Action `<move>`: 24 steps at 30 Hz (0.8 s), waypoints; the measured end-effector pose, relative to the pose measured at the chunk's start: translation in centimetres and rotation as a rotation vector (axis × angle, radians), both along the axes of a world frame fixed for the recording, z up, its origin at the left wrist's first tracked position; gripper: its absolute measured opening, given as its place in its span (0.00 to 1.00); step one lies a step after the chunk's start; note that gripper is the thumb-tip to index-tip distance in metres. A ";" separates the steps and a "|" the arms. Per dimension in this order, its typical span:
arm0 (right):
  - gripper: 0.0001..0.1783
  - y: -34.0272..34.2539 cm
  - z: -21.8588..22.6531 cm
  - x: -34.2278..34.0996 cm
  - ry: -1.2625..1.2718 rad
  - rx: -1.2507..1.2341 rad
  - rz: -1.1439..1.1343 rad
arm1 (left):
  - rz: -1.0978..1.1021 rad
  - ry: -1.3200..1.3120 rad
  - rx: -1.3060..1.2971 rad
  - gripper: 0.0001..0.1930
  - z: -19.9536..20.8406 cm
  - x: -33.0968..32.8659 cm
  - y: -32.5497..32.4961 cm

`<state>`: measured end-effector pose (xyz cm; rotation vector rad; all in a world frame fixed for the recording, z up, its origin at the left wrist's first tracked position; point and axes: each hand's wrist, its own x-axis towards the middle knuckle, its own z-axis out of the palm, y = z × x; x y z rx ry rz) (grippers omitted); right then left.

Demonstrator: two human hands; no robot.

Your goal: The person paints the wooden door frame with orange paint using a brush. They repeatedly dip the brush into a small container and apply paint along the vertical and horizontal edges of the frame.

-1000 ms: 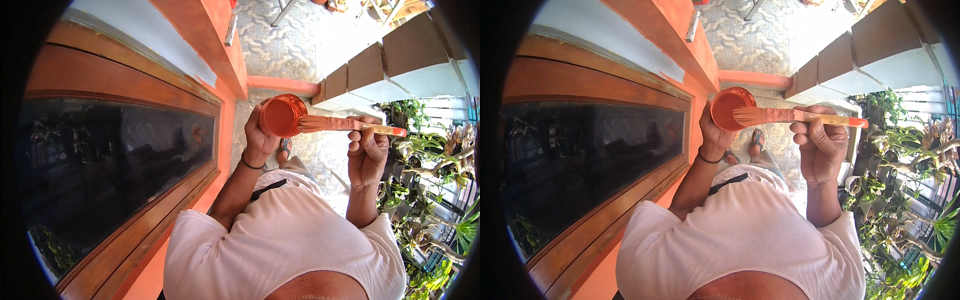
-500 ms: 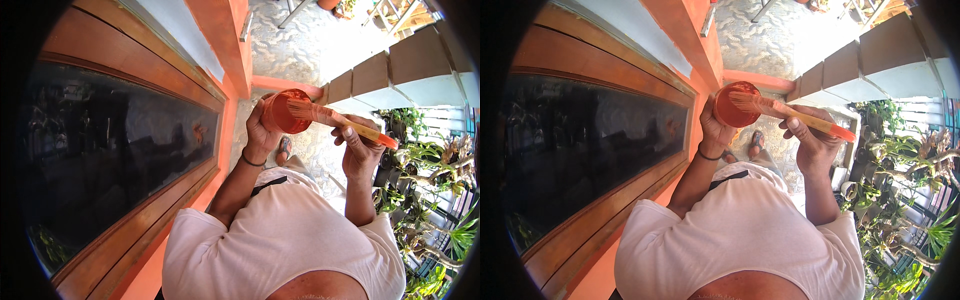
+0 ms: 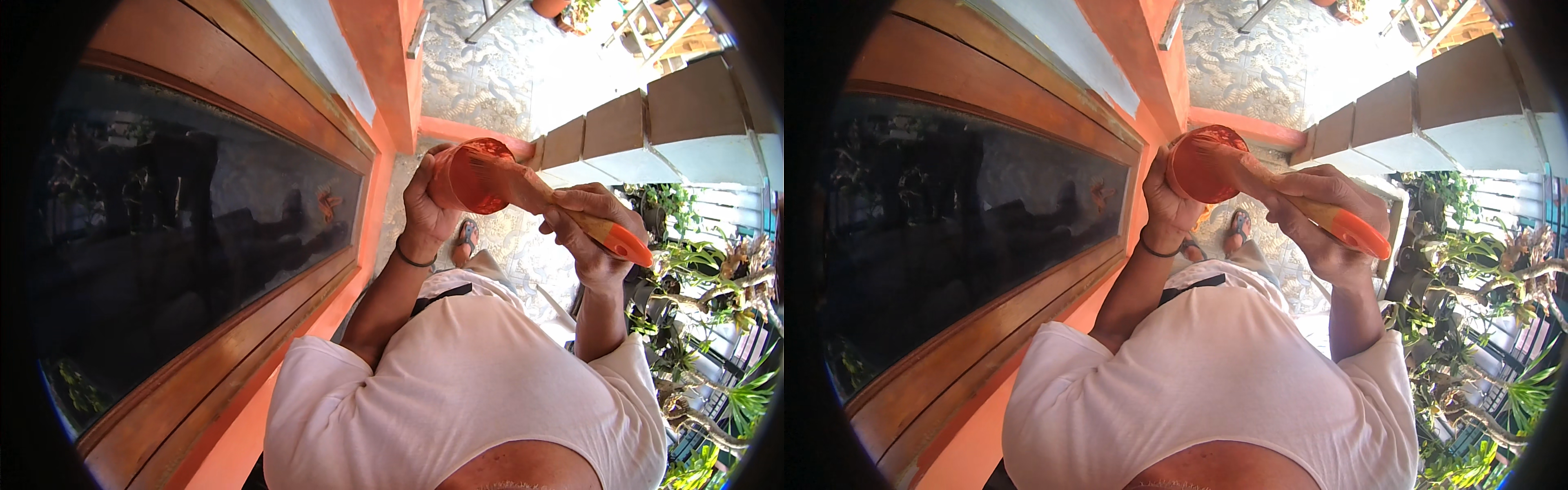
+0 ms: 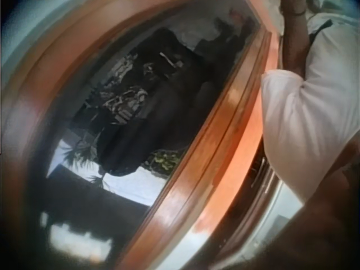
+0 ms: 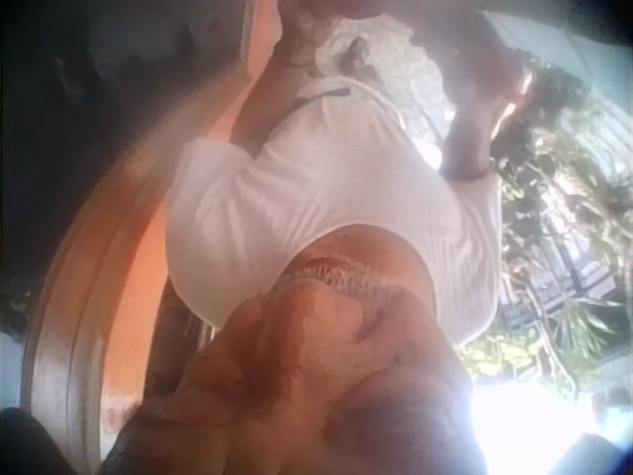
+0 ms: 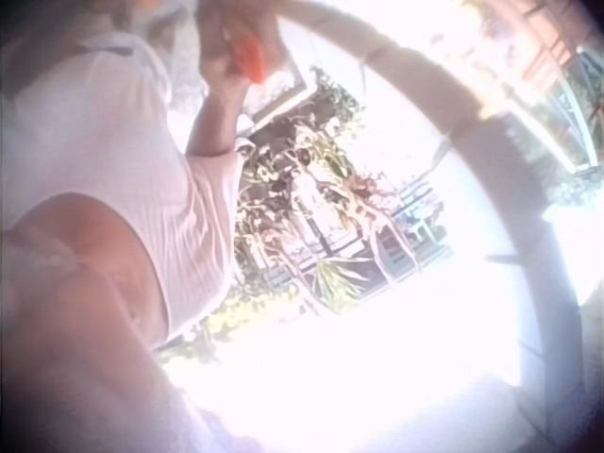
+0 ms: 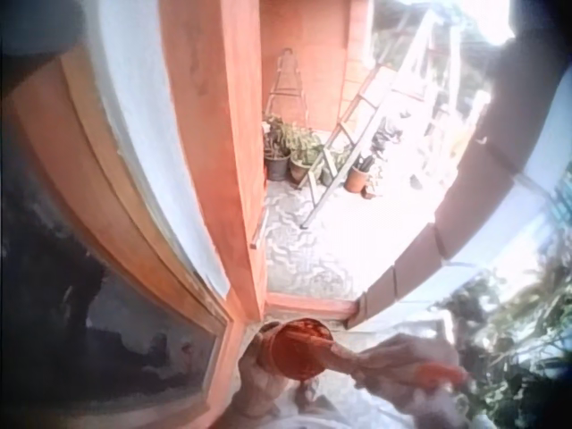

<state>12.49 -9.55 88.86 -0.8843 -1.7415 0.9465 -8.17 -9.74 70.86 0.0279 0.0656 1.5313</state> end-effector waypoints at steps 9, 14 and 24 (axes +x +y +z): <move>0.12 1.0 0.2 -1.6 -0.301 0.303 0.086 | 0.043 0.116 0.043 0.29 -0.2 -0.7 -0.3; 0.13 1.0 -0.2 -2.1 -0.343 0.307 0.067 | 0.054 0.131 0.066 0.29 -0.3 -0.8 -0.5; 0.09 0.8 -0.3 -2.3 -0.377 0.231 0.091 | 0.069 0.173 0.028 0.25 0.7 -0.7 -0.7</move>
